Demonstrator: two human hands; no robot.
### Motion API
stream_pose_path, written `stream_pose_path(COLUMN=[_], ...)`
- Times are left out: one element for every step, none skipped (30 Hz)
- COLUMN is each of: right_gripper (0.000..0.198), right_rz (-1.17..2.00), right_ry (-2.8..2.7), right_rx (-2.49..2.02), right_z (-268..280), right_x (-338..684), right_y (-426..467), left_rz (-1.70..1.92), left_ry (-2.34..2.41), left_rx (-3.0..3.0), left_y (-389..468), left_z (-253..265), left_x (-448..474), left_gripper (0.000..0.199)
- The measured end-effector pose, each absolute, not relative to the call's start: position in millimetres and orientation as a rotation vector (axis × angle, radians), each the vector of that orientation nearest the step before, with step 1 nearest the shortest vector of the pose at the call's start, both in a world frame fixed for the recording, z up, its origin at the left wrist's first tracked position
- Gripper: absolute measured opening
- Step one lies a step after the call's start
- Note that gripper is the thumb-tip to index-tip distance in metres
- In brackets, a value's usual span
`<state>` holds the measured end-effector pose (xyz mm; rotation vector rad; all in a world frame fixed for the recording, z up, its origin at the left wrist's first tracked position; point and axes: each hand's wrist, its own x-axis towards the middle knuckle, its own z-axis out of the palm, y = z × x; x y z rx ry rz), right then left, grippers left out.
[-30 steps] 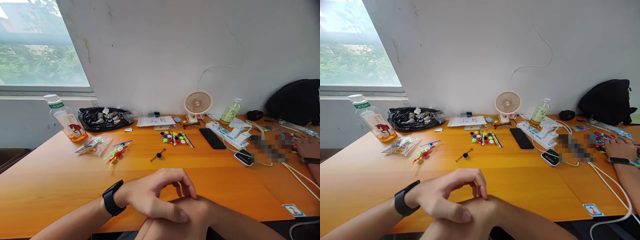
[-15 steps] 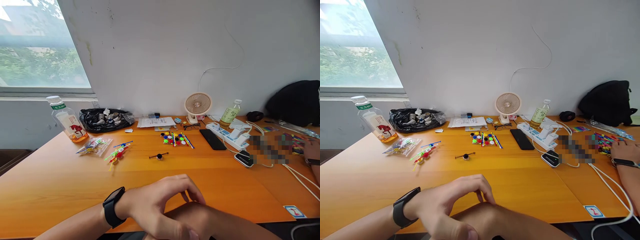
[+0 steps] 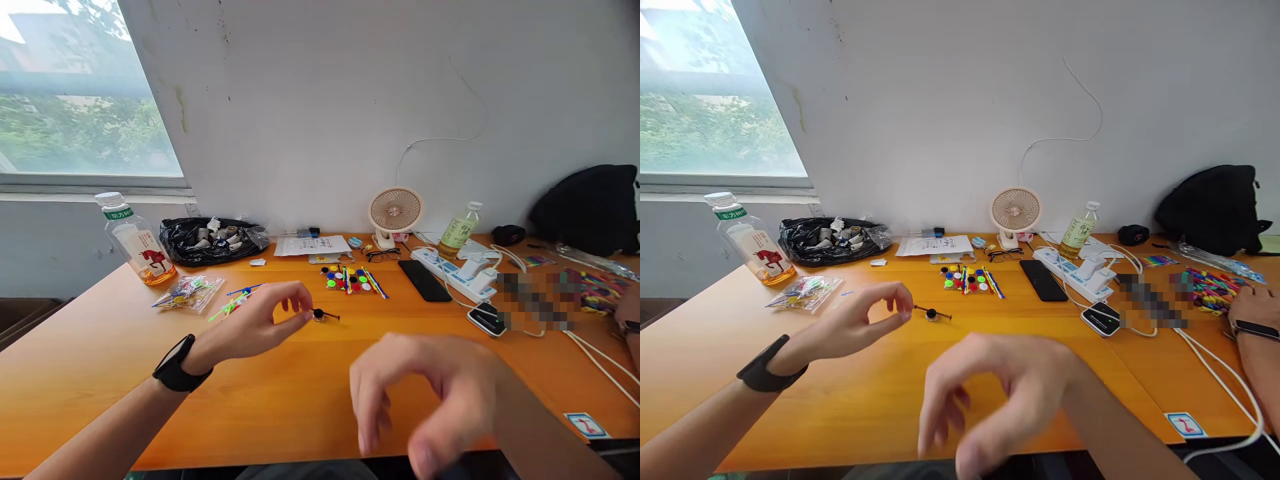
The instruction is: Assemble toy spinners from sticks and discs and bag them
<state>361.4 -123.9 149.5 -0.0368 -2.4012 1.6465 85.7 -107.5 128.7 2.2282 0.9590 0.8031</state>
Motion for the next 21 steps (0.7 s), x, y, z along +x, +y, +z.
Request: stream_pose_path(right_gripper=[0.038,0.034,0.031,0.028,0.027,0.027,0.029,0.03,0.03,0.029,0.028,0.026,0.024,0.021,0.018,0.015,0.013,0.013,0.014,0.015,0.016], right_rz=[1.552,1.469,1.389,1.283,1.167,1.061,0.955,0.871,0.784,0.719,0.667,0.621,0.576,0.512,0.425,0.329,0.231,0.14,0.068,0.019,-0.012], right_ry=[-2.4,-2.396,-2.391,-2.368,-2.325,-2.263,-2.18,-2.115,-2.052,-2.034,-2.026,-2.027,-2.045,-2.062,-2.083,-2.107,-2.132,-2.16,-2.19,-2.218,-2.242], right_rx=[-0.179,-0.308,-0.439,-0.597,-0.736,-0.838,-0.916,-0.972,-1.017,-1.054,-1.082,-1.106,-1.135,-1.159,-1.178,-1.189,-1.192,-1.188,-1.178,-1.167,-1.157], right_z=[157.8,163.0,164.6,162.7,157.3,149.0,138.4,126.4,113.8,101.5,90.1,79.9,71.4,64.6,59.3,55.5,52.9,51.2,50.1,49.4,48.8], right_x=[370.0,376.6,381.3,384.2,385.8,386.6,387.3,388.4,390.2,392.9,396.1,399.7,403.3,406.3,408.4,409.6,409.6,408.8,407.2,405.1,402.9], right_y=[-118.3,-111.0,-101.9,-91.4,-79.8,-67.7,-55.5,-43.8,-33.0,-23.3,-15.0,-8.2,-2.9,0.9,3.5,4.8,5.1,4.7,3.6,2.1,0.5], left_rz=[0.816,0.815,0.803,0.788,0.772,0.754,0.737,0.718,0.697,0.681,0.67,0.665,0.664,0.669,0.676,0.686,0.696,0.705,0.713,0.721,0.73], left_ry=[1.051,1.12,1.162,1.181,1.181,1.169,1.156,1.148,1.145,1.144,1.145,1.146,1.144,1.138,1.129,1.118,1.108,1.102,1.101,1.106,1.111], left_rx=[2.279,2.329,2.379,2.431,2.487,2.543,2.596,2.642,2.679,2.705,2.721,2.73,2.736,2.741,2.746,2.75,2.752,2.75,2.746,2.741,2.737], left_y=[-100.2,-93.6,-88.0,-83.4,-79.8,-77.1,-75.2,-74.1,-73.5,-73.4,-73.6,-74.1,-74.7,-75.4,-76.0,-76.5,-77.0,-77.4,-77.8,-78.1,-78.5], left_z=[125.2,121.2,116.8,112.3,107.6,102.9,98.3,93.8,89.4,85.2,81.2,77.5,74.0,70.8,67.9,65.4,63.3,61.5,60.0,58.8,57.7], left_x=[84.5,84.7,86.1,88.7,92.0,96.0,100.3,104.6,108.7,112.5,115.6,118.0,119.6,120.6,121.0,121.0,120.7,120.2,119.8,119.5,119.3], left_gripper=[0.015,0.015,0.016,0.018,0.021,0.023,0.026,0.028,0.03,0.031,0.031,0.032,0.033,0.034,0.037,0.039,0.042,0.044,0.046,0.047,0.048])
